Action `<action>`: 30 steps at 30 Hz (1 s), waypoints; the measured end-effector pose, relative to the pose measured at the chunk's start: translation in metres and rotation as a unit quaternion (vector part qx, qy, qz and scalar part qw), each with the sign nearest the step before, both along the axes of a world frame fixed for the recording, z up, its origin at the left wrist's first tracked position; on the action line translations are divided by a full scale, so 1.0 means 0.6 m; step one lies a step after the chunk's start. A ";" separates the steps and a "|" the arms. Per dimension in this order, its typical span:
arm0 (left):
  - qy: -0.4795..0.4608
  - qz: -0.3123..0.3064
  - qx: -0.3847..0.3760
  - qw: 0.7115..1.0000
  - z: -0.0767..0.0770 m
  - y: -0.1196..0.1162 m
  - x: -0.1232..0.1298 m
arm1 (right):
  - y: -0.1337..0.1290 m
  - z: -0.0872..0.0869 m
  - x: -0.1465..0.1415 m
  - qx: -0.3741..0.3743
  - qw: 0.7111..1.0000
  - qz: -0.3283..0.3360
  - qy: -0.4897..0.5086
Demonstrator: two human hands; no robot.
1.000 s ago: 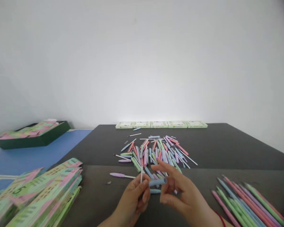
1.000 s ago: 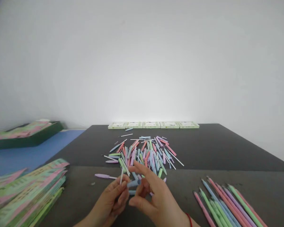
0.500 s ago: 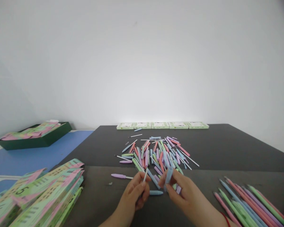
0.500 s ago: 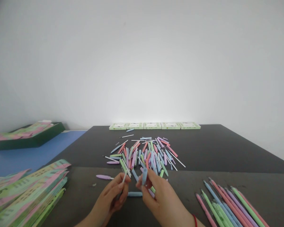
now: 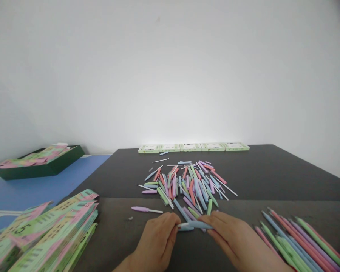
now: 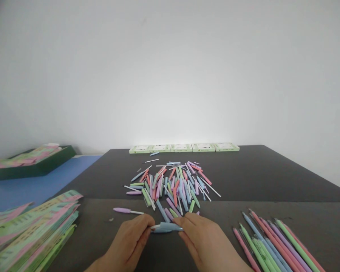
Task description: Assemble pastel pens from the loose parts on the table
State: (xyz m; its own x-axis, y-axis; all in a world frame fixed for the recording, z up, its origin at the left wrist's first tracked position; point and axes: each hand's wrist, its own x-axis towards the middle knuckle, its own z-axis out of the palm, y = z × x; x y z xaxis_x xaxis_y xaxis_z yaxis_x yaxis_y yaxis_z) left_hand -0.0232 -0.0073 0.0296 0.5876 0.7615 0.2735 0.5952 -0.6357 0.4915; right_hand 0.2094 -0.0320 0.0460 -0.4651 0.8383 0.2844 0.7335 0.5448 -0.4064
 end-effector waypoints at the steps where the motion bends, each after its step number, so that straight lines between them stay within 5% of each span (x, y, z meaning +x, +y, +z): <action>1: 0.014 -0.003 0.010 1.000 0.001 -0.001 0.000 | 0.000 -0.001 -0.001 0.002 1.000 0.002 -0.010; 15: 0.174 -0.043 -0.011 0.984 -0.004 -0.026 0.019 | -0.003 -0.002 -0.027 -0.097 0.989 0.019 -0.114; 30: 0.203 -0.051 -0.065 0.976 0.010 -0.020 0.020 | -0.004 -0.016 -0.022 -0.260 0.962 0.006 0.084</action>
